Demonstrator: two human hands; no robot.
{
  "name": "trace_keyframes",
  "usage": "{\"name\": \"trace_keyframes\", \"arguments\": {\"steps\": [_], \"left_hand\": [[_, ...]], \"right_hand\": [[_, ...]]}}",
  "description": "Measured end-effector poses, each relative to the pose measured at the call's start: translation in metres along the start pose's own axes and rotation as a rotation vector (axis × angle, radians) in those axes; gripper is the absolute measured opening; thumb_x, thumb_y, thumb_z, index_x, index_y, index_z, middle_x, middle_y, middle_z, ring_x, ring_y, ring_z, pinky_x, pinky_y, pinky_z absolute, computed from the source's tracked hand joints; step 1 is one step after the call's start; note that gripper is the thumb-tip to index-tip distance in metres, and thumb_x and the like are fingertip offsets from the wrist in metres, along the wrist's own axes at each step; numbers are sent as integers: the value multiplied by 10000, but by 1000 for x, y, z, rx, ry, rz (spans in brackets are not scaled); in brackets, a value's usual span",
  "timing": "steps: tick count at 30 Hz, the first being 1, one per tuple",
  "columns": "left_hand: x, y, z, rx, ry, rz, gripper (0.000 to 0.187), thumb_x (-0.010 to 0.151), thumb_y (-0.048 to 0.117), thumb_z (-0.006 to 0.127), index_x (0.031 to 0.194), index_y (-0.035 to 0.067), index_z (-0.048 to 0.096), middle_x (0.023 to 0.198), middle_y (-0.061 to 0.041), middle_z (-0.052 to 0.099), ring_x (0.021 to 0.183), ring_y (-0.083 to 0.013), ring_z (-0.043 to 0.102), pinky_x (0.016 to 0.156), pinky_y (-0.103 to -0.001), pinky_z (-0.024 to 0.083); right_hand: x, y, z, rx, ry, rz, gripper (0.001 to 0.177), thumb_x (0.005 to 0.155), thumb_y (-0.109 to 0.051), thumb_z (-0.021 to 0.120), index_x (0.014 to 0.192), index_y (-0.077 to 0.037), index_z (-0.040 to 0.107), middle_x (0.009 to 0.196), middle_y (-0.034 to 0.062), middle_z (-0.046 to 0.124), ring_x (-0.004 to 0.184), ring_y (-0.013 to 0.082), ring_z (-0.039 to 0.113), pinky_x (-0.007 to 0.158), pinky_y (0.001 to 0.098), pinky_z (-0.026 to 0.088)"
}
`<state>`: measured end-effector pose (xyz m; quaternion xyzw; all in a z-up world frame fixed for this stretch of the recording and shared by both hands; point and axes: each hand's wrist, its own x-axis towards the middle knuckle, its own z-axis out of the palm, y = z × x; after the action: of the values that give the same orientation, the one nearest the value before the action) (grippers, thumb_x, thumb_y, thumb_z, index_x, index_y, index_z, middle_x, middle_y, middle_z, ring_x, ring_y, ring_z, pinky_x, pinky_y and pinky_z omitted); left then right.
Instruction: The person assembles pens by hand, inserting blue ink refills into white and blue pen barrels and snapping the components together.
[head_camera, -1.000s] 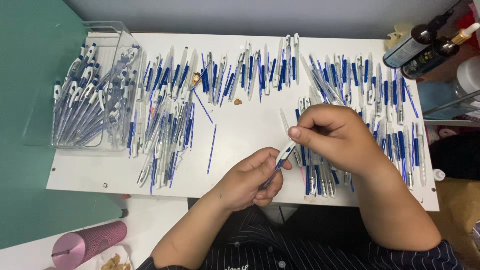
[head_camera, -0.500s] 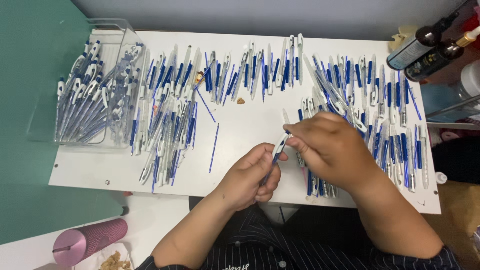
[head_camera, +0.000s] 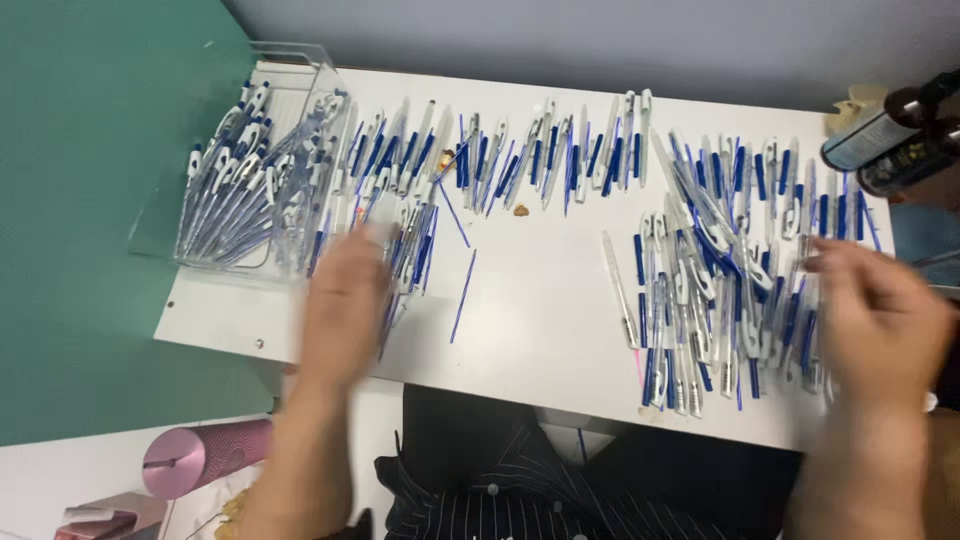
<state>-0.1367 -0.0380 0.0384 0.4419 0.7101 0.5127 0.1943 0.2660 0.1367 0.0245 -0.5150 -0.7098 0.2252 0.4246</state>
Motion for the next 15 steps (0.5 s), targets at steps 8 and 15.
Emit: {"name": "trace_keyframes", "arguments": {"steps": [8, 15], "left_hand": [[98, -73, -136, 809, 234, 46, 406, 1136, 248, 562, 1382, -50, 688, 1200, -260, 722, 1076, -459, 649, 836, -573, 489], [64, -17, -53, 753, 91, -22, 290, 1083, 262, 591, 1272, 79, 713, 1087, -145, 735, 908, -328, 672, 741, -500, 512]], "right_hand": [[4, 137, -42, -108, 53, 7, 208, 1234, -38, 655, 1415, 33, 727, 1203, 151, 662, 988, 172, 584, 854, 293, 457], [-16, 95, -41, -317, 2, -228, 143, 1196, 10, 713, 1298, 65, 796, 1172, 200, 748, 1031, 288, 677, 912, 378, 487]]}}
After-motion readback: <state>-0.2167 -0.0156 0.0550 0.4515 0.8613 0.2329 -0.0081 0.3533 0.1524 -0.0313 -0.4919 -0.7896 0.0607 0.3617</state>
